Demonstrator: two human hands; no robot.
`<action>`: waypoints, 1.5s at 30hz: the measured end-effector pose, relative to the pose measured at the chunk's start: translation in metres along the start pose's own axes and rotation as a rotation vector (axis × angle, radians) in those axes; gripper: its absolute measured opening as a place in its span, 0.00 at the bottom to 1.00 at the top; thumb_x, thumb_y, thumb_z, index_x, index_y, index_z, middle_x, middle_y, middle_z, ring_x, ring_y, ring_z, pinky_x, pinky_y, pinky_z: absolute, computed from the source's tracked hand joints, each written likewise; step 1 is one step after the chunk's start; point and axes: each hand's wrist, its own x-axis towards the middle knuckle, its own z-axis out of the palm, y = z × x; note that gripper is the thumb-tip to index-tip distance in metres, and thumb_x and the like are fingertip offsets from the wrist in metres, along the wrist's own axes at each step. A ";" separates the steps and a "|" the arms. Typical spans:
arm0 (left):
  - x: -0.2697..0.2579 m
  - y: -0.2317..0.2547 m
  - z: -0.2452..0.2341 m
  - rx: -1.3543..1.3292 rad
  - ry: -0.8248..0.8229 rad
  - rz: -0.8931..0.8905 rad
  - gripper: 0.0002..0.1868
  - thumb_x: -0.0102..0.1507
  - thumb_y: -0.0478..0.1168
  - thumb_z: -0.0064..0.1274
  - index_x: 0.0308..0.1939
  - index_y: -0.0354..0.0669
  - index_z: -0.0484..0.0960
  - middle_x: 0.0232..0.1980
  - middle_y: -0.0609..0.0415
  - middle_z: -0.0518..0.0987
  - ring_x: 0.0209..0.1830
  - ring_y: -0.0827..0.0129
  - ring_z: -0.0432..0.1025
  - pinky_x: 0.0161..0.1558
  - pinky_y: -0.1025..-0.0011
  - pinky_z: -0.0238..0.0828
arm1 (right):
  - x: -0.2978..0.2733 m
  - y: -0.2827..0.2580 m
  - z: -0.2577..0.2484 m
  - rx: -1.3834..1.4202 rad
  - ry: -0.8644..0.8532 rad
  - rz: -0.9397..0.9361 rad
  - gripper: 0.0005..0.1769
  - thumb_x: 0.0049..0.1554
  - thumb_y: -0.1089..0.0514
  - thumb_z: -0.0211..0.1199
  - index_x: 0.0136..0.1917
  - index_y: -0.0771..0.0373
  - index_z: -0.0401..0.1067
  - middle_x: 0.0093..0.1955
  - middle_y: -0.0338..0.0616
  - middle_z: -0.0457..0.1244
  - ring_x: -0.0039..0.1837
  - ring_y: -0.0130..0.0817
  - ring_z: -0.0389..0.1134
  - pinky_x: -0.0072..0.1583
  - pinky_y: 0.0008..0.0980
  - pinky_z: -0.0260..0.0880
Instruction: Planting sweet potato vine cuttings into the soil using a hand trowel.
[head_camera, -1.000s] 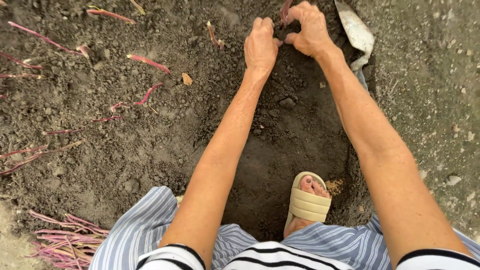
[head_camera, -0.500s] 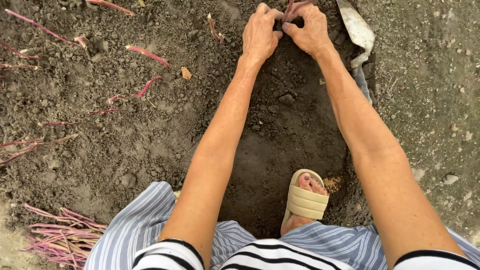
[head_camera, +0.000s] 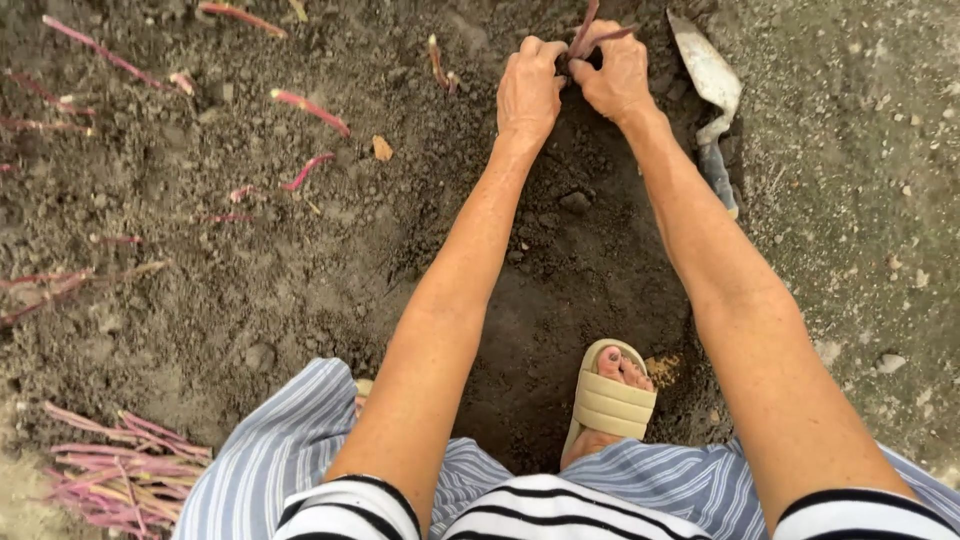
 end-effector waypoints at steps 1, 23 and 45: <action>-0.012 -0.007 -0.001 -0.013 -0.047 0.034 0.24 0.66 0.33 0.61 0.65 0.49 0.74 0.54 0.51 0.71 0.47 0.52 0.68 0.43 0.49 0.74 | -0.005 -0.004 0.004 0.001 -0.023 0.017 0.06 0.66 0.64 0.65 0.55 0.61 0.70 0.55 0.49 0.65 0.55 0.56 0.65 0.53 0.62 0.66; -0.081 0.010 -0.029 0.287 -0.162 0.167 0.36 0.79 0.45 0.47 0.87 0.55 0.45 0.89 0.57 0.42 0.90 0.55 0.50 0.86 0.51 0.52 | -0.045 -0.014 0.029 0.021 0.308 0.215 0.18 0.65 0.62 0.60 0.67 0.65 0.70 0.49 0.53 0.57 0.38 0.38 0.66 0.42 0.37 0.85; -0.079 0.010 -0.019 0.368 -0.292 0.105 0.40 0.82 0.60 0.40 0.86 0.48 0.38 0.87 0.49 0.33 0.89 0.50 0.36 0.87 0.49 0.42 | -0.098 -0.104 -0.167 -0.833 -0.995 0.786 0.32 0.70 0.32 0.51 0.52 0.66 0.70 0.35 0.43 0.60 0.31 0.31 0.57 0.32 0.30 0.62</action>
